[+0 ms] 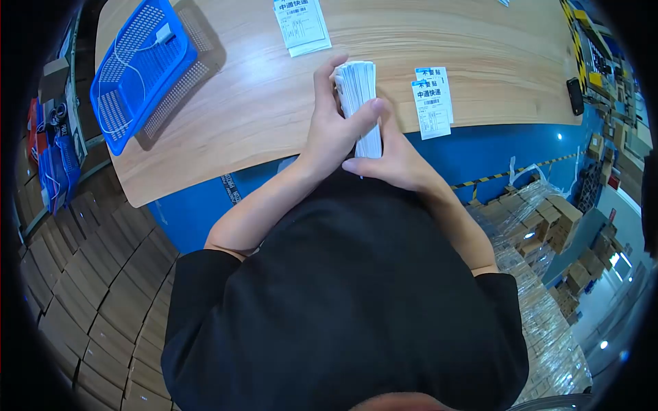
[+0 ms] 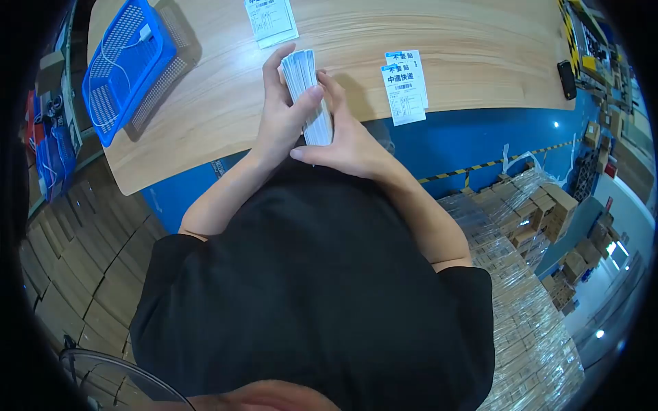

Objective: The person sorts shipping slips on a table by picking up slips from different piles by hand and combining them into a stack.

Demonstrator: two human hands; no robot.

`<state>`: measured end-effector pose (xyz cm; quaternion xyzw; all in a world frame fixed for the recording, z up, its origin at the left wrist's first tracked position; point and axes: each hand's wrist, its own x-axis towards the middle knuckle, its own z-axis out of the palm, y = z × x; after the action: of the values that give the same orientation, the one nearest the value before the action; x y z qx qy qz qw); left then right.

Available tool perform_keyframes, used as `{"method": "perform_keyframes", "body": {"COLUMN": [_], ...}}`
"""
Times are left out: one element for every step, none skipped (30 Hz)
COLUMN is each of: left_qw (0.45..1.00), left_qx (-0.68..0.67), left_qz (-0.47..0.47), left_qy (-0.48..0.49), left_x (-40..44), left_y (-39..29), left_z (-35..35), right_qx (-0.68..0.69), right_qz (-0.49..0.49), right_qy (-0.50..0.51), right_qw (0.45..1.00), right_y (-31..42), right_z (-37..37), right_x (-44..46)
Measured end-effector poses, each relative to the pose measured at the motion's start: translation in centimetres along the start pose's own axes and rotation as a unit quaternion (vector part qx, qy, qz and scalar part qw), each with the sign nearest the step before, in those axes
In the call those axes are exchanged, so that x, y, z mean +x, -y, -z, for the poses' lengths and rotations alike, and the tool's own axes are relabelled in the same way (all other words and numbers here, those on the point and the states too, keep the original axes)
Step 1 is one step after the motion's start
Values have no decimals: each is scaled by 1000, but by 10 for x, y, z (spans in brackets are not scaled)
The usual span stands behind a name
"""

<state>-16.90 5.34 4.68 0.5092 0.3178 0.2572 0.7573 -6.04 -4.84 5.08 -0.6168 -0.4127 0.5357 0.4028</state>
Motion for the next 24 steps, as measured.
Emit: {"method": "perform_keyframes", "body": {"left_qw": [1000, 1000, 1000, 1000, 1000, 998, 995, 989, 989, 981, 970, 959, 959, 949, 938, 928, 928, 932, 935, 926, 926, 923, 920, 913], "left_qx": [0, 10, 19, 0, -1, -39, -78, -113, -114, -151, -188, -212, -213, -237, -261, -290, -292, -284, -275, -300, -301, -305, -307, -315], "left_qz": [0, -5, -8, 16, 16, 40, 66, 87, 87, 120, 155, 187, 187, 207, 226, 232, 231, 224, 217, 216, 216, 211, 207, 216], "left_qy": [-1, 4, 9, 12, 13, 1, -10, -23, -21, -16, -11, -14, -12, -13, -15, 4, 4, 31, 57, 75, 74, 99, 127, 147], "left_x": [0, 1, 2, 2, 2, 2, 1, -2, -3, -4, -5, -6, -5, -2, 0, 2, 4, 6, 6, 7, 5, 4, 5, 6], "left_y": [-1, -2, -3, -7, -7, -6, -5, -4, 0, 0, 1, -1, -1, -1, -1, 3, 6, 9, 11, 15, 17, 18, 19, 21], "left_z": [1, 3, 5, 7, 8, 9, 10, 7, 5, 2, -1, 0, 2, 4, 7, 13, 19, 26, 33, 40, 46, 52, 53, 58], "right_qx": [0, 46, 91, 91, 63, 34, 34, -71, -175, -175, -268, -358, -359, -386, -412, -417, -418, -324, -226, -172, -116, -170, -224, -226], "right_qz": [0, -28, -58, -60, -48, -35, -36, -22, -7, -7, 6, 18, 17, 47, 77, 45, 44, 105, 164, 94, 22, -20, -60, -62], "right_qy": [1, -3, -6, -6, -24, -42, -44, -94, -144, -147, -159, -169, -170, -177, -182, -153, -153, -163, -171, -229, -284, -325, -365, -368], "right_qw": [1000, 999, 994, 994, 997, 998, 998, 993, 974, 973, 950, 918, 918, 904, 890, 895, 894, 926, 945, 954, 951, 930, 902, 900], "right_y": [5, 11, 14, 15, 15, 15, 15, 16, 17, 18, 21, 23, 24, 25, 26, 36, 32, 23, 16, 12, 8, -7, -30, -57], "right_z": [-2, -4, -5, -6, -6, -5, -7, -11, -13, -13, -14, -14, -14, -14, -13, -12, -6, 6, 21, 40, 62, 80, 97, 109], "right_x": [0, 0, 0, -1, -2, -1, -2, -3, -2, 0, 0, 0, 0, -1, -1, -6, -8, -12, -16, -21, -26, -26, -26, -23]}}
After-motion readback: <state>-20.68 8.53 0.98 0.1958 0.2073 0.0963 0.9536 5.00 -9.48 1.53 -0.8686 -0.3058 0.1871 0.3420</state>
